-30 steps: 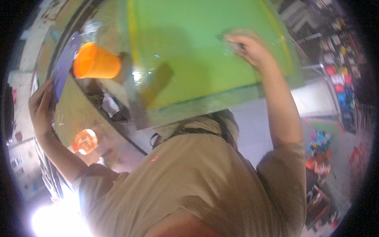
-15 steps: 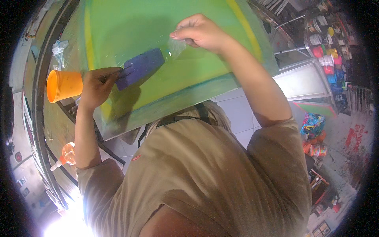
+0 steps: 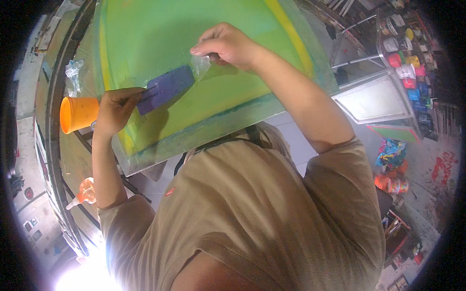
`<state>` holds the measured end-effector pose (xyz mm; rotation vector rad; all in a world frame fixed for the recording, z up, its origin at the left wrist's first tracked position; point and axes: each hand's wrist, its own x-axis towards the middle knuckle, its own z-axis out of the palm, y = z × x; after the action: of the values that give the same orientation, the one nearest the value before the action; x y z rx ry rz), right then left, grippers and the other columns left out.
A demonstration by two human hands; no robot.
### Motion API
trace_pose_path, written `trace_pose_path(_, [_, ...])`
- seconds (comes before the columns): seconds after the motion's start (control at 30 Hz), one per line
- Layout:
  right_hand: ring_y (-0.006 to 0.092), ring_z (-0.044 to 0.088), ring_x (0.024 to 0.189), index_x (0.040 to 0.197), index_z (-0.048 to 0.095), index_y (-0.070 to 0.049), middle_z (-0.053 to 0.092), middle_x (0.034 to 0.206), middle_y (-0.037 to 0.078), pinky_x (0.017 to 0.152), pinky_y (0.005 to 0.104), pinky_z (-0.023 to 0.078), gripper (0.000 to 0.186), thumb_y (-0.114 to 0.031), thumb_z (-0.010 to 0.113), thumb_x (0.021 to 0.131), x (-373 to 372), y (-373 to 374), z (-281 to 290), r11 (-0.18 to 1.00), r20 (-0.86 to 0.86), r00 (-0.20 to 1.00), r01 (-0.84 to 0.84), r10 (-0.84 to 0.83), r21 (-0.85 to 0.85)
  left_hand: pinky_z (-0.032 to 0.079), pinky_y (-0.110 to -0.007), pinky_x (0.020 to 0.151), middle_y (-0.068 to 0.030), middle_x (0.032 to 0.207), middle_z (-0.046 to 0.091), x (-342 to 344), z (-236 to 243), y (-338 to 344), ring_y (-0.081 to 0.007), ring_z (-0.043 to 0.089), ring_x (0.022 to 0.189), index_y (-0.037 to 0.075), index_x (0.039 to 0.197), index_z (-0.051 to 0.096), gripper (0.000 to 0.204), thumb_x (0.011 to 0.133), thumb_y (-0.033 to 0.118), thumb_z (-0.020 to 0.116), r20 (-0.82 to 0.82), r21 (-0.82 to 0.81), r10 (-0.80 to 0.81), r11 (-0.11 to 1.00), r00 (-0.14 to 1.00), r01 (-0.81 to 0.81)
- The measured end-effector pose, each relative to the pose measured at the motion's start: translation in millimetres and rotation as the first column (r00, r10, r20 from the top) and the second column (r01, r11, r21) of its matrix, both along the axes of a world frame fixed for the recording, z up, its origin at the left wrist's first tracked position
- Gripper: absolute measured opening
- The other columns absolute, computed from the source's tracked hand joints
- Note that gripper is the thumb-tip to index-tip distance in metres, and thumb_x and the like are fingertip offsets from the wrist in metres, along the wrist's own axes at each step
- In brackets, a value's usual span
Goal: The person pours a clear liquid from a small plastic bag onto a green screen-printing frame and spreads it evenly using a purple squeegee. They then use a wooden stick to remove small bubbles from the liquid surface. The person briefly walks away to retrieve a bottle and returns to continue smoothing the liquid on the frame.
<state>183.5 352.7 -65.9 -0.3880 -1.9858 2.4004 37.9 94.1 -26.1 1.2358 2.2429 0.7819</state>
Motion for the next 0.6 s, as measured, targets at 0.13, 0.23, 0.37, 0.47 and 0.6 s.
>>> trace_pose_path(0.13, [0.0053, 0.036, 0.043, 0.061, 0.059, -0.006, 0.046, 0.049, -0.002, 0.041, 0.0222, 0.025, 0.024, -0.019, 0.067, 0.079, -0.3, 1.7, -2.6, 1.000, -0.018, 1.000, -0.011, 0.011, -0.014, 0.048, -0.026, 0.066, -0.0145, 0.082, 0.069, 2.3, 5.2, 6.3, -0.0132, 0.063, 0.072, -0.002, 0.096, 0.067, 0.015, 0.083, 0.003, 0.060, 0.020, -0.042, 0.019, 0.999, 1.000, -0.019])
trace_pose_path(0.23, [0.0055, 0.036, 0.042, 0.060, 0.058, -0.006, 0.045, 0.049, -0.002, 0.042, 0.0227, 0.025, 0.025, -0.019, 0.067, 0.079, 0.5, 2.5, -3.2, 1.000, -0.014, 1.000, -0.013, 0.013, -0.007, 0.048, -0.026, 0.066, -0.0141, 0.081, 0.069, 0.3, 5.4, 8.3, -0.0133, 0.064, 0.072, -0.003, 0.096, 0.067, 0.015, 0.083, 0.003, 0.060, 0.012, -0.043, -0.003, 0.999, 1.000, 0.003])
trace_pose_path(0.37, [0.0046, 0.034, 0.043, 0.073, 0.063, -0.003, 0.046, 0.051, -0.002, 0.042, 0.0213, 0.026, 0.014, -0.016, 0.067, 0.079, 2.3, 1.6, -3.2, 1.000, -0.018, 1.000, 0.004, -0.004, -0.017, 0.048, -0.026, 0.065, -0.0139, 0.080, 0.069, 1.9, 7.1, 10.7, -0.0135, 0.063, 0.071, -0.003, 0.095, 0.067, 0.015, 0.083, 0.003, 0.060, 0.010, -0.035, -0.013, 0.999, 1.000, 0.014])
trace_pose_path(0.47, [0.0040, 0.034, 0.044, 0.081, 0.067, -0.001, 0.047, 0.053, -0.002, 0.042, 0.0205, 0.025, 0.012, -0.014, 0.066, 0.079, 2.0, 2.9, -5.7, 0.999, -0.030, 1.000, -0.004, 0.003, -0.041, 0.048, -0.026, 0.065, -0.0146, 0.079, 0.069, 1.7, 5.9, 9.8, -0.0136, 0.063, 0.070, -0.002, 0.095, 0.067, 0.015, 0.083, 0.004, 0.061, 0.032, -0.030, 0.005, 1.000, 0.999, -0.004])
trace_pose_path(0.6, [0.0040, 0.034, 0.044, 0.082, 0.067, -0.001, 0.048, 0.055, -0.002, 0.042, 0.0208, 0.024, 0.013, -0.013, 0.066, 0.079, 3.4, 3.1, -4.3, 0.997, -0.060, 0.998, -0.024, 0.020, -0.073, 0.047, -0.026, 0.061, -0.0149, 0.077, 0.068, 8.4, 6.4, 7.5, -0.0131, 0.062, 0.066, 0.001, 0.094, 0.068, 0.015, 0.082, 0.005, 0.062, -0.035, -0.029, 0.038, 0.999, 0.999, -0.039])
